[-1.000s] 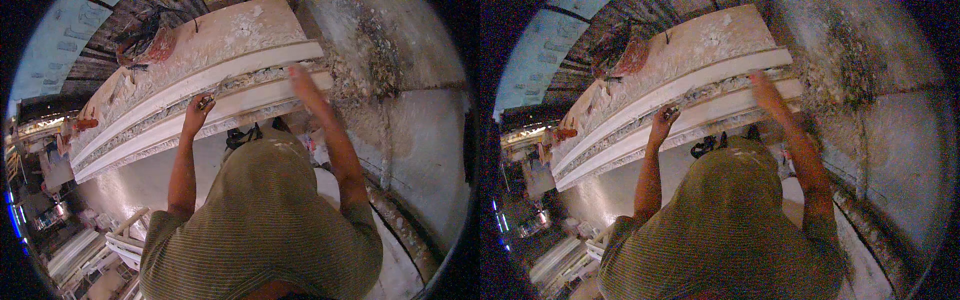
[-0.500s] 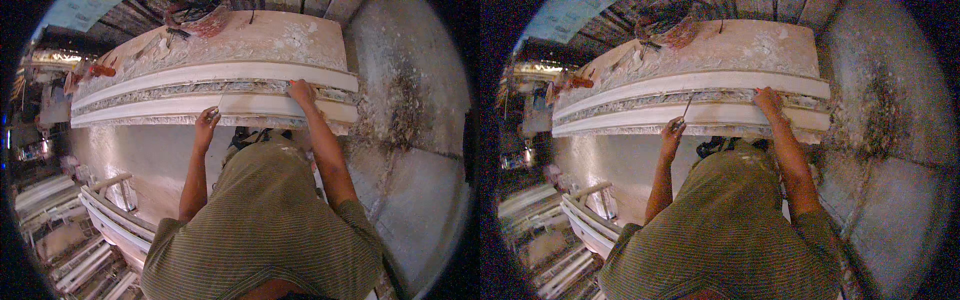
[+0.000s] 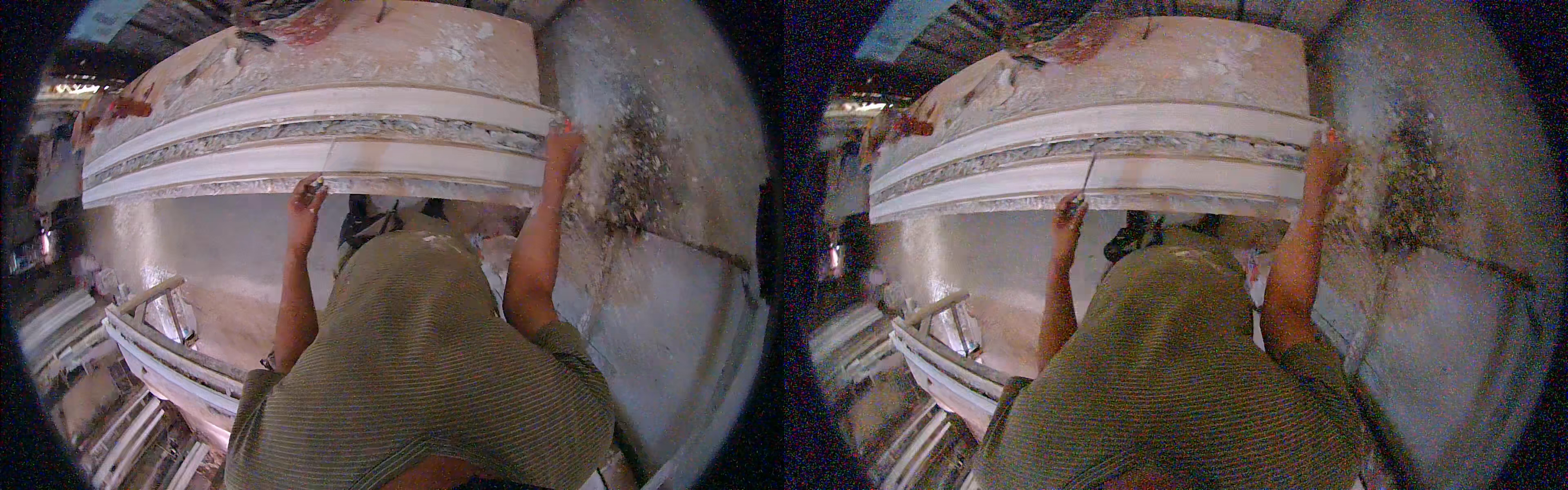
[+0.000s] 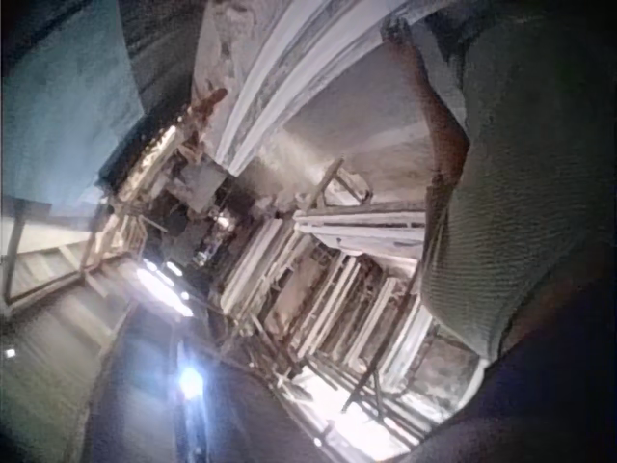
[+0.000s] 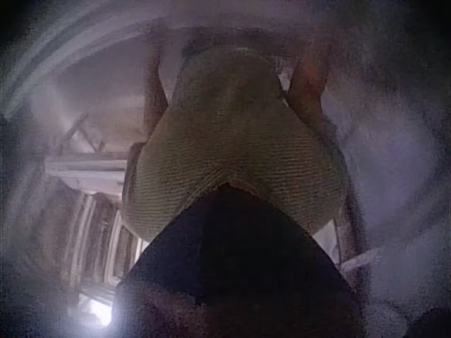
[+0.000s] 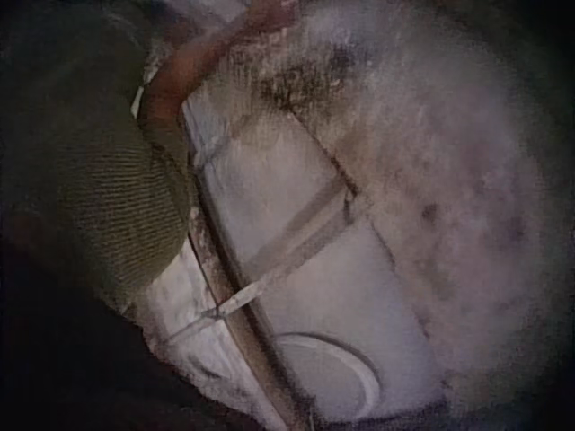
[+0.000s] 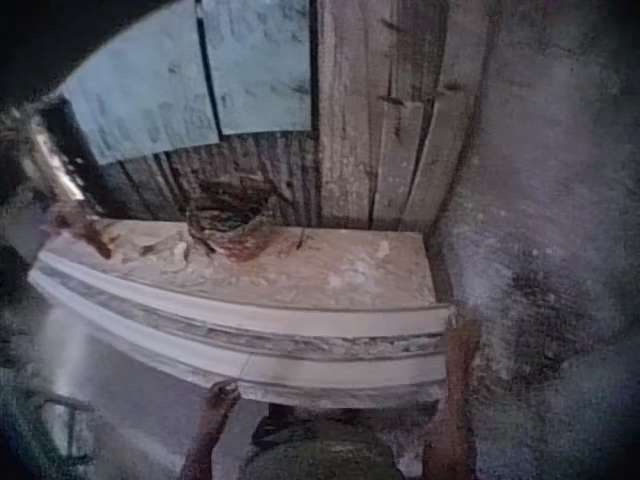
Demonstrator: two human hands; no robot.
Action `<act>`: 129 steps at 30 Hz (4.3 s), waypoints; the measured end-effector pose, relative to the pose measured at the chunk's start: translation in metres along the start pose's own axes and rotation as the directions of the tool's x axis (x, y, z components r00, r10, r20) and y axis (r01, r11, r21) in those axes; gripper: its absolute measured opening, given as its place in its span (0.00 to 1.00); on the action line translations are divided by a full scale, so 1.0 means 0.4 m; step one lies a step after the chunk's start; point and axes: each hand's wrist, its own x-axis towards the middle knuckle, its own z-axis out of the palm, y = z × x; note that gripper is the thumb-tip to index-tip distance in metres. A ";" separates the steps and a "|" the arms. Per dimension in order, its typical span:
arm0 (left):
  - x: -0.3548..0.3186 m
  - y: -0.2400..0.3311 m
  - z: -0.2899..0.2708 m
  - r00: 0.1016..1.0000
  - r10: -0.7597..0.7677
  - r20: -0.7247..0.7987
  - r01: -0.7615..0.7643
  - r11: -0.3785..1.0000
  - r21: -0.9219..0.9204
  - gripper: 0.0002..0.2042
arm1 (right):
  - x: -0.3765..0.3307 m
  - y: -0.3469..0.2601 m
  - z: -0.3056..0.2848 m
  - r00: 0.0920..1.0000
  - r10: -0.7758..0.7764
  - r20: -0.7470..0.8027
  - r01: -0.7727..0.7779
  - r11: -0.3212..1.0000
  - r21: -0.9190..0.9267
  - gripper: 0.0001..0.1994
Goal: The person cleans long white wooden planks on a workbench using a brush and a scraper. They repeatedly brush and scrape the surfaces, then lift and inspect the planks.
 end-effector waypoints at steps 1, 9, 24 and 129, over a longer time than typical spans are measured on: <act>0.000 -0.001 0.006 0.999 -0.032 -0.012 0.032 0.999 -0.003 0.16 | 0.019 0.032 -0.029 1.000 -0.013 0.003 0.013 0.996 -0.091 0.16; 0.027 0.018 0.110 0.993 -0.117 0.028 0.112 0.984 0.138 0.14 | -0.316 -0.225 0.128 0.839 -0.534 0.101 0.347 0.670 0.657 0.11; 0.001 0.069 0.346 0.889 -0.120 0.442 0.034 0.980 0.197 0.15 | -0.175 0.186 -0.246 0.978 -0.082 0.193 -0.024 0.872 0.489 0.08; 0.140 -0.025 0.775 0.717 0.048 0.695 -0.102 0.994 0.036 0.12 | -0.115 0.392 -0.446 0.913 0.074 0.402 -0.176 0.958 0.225 0.14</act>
